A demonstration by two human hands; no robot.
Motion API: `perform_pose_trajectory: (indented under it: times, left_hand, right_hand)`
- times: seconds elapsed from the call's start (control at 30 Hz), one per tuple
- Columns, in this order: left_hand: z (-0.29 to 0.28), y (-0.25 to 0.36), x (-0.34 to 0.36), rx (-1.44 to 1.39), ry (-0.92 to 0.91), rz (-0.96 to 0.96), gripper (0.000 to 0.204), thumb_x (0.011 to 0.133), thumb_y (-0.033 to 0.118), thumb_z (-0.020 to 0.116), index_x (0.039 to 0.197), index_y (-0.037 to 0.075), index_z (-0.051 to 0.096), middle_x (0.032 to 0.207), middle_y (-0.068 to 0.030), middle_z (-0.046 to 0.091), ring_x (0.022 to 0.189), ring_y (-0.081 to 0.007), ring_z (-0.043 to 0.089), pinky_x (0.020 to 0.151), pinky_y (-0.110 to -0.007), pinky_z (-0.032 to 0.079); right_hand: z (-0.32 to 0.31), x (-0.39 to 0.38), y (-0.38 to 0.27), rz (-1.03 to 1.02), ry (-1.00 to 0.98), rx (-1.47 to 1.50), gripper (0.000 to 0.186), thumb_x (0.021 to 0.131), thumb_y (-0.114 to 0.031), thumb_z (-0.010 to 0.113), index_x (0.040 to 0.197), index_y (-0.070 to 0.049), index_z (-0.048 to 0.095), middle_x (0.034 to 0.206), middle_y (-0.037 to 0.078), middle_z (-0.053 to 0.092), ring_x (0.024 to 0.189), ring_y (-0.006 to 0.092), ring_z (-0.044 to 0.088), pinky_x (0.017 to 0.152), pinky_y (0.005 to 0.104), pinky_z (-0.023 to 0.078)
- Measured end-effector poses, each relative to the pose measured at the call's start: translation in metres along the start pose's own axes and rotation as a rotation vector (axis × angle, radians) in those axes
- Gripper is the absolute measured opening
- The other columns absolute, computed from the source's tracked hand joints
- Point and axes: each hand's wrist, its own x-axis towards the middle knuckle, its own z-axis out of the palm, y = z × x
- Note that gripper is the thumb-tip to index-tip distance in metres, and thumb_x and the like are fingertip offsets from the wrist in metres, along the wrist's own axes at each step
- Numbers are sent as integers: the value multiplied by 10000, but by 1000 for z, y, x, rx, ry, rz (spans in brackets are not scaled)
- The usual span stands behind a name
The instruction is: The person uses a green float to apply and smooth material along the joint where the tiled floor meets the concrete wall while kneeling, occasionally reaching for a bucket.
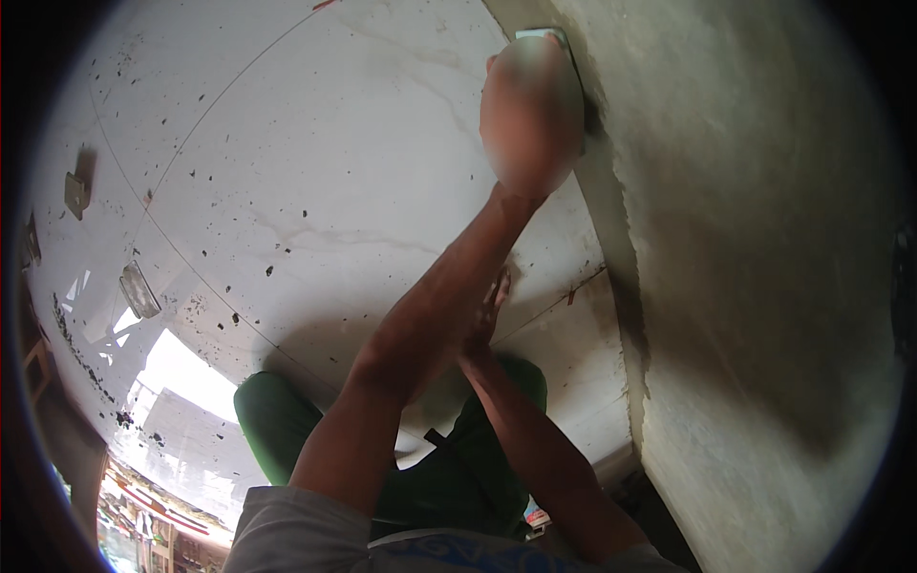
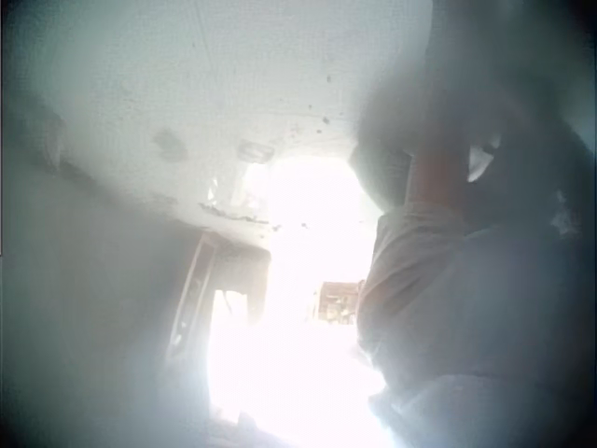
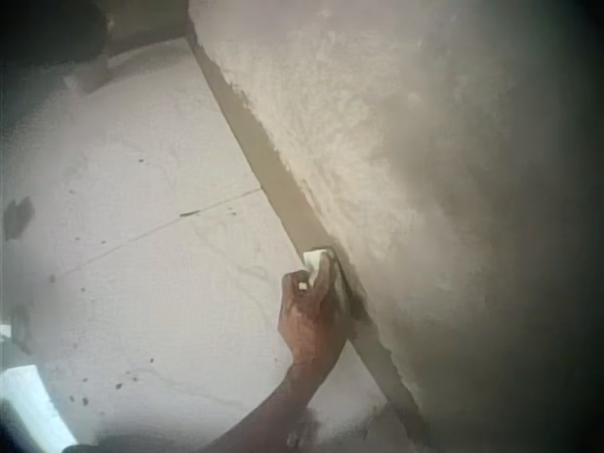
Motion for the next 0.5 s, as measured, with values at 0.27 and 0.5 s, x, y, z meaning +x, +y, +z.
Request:
perform_pose_trajectory:
  times: [0.27,0.5]
  left_hand:
    - [9,9,-38,-194,9,-69,619,898,-36,623,1487,146,678,1136,-193,617,931,-340,684,781,-458,574]
    - [-14,-30,225,-80,159,-80,456,920,18,668,1356,-106,617,1051,-233,687,924,-335,689,806,-488,597]
  right_hand:
    - [-24,24,-19,-10,-65,-5,782,962,-393,693,1652,-111,456,1745,217,318,1576,500,331,1234,719,283]
    - [-29,34,-34,-14,-33,-115,716,961,-426,599,1602,-113,536,1741,213,337,1579,494,329,1247,694,255]
